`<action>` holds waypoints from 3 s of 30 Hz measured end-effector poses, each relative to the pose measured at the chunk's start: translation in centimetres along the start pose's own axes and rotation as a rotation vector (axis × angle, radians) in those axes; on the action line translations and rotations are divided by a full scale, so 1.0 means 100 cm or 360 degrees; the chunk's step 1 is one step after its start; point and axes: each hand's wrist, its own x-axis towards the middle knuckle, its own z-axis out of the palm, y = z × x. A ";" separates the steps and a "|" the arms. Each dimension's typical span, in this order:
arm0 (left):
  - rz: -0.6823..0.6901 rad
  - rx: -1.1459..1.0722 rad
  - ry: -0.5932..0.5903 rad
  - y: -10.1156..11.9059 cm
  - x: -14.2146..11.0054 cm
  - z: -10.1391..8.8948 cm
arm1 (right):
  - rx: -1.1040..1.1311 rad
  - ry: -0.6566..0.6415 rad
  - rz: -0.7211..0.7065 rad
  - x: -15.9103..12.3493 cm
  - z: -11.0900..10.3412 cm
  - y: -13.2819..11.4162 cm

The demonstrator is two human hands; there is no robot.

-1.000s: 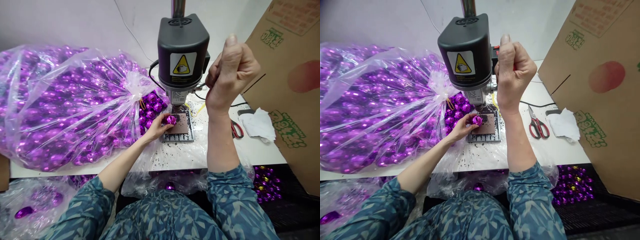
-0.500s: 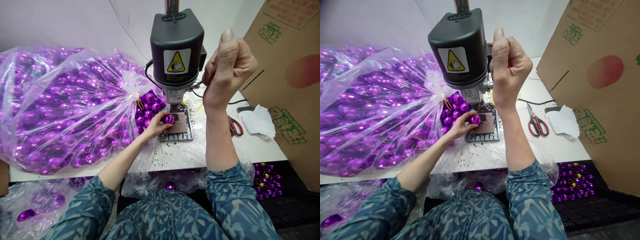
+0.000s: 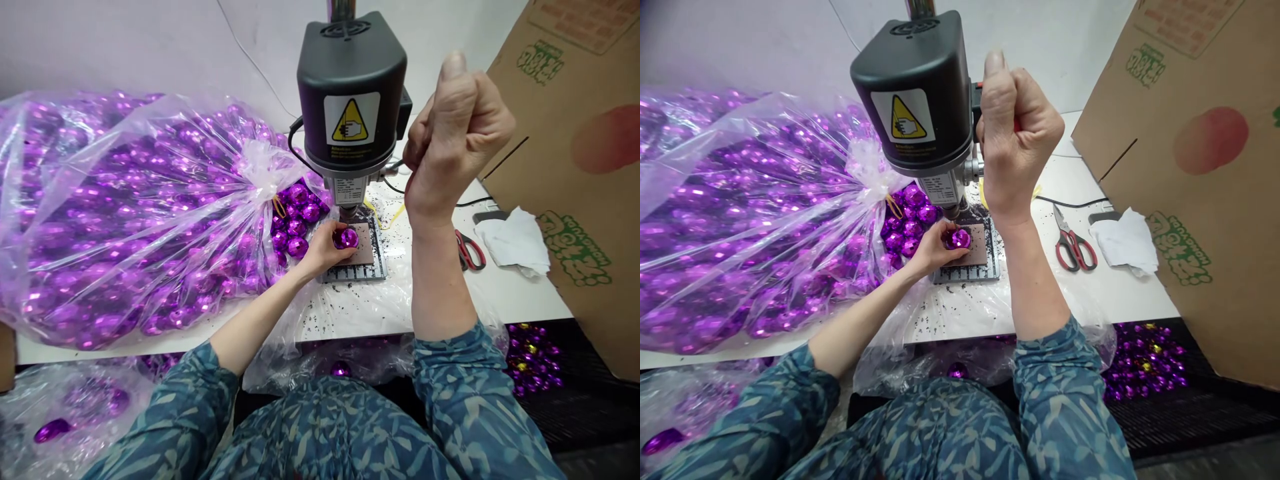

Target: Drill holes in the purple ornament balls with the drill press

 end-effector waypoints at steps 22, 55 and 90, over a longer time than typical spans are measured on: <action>0.0178 -0.0057 0.0071 -0.015 -0.007 0.012 | 0.0076 0.0102 -0.0039 -0.044 -0.025 -0.001; -0.0043 0.0009 0.0096 0.014 -0.033 0.000 | -0.0009 0.0021 0.0025 -0.009 -0.007 -0.008; -0.0707 -0.1344 -0.0013 0.018 -0.039 -0.025 | -0.0293 0.0046 0.0128 -0.020 -0.010 0.002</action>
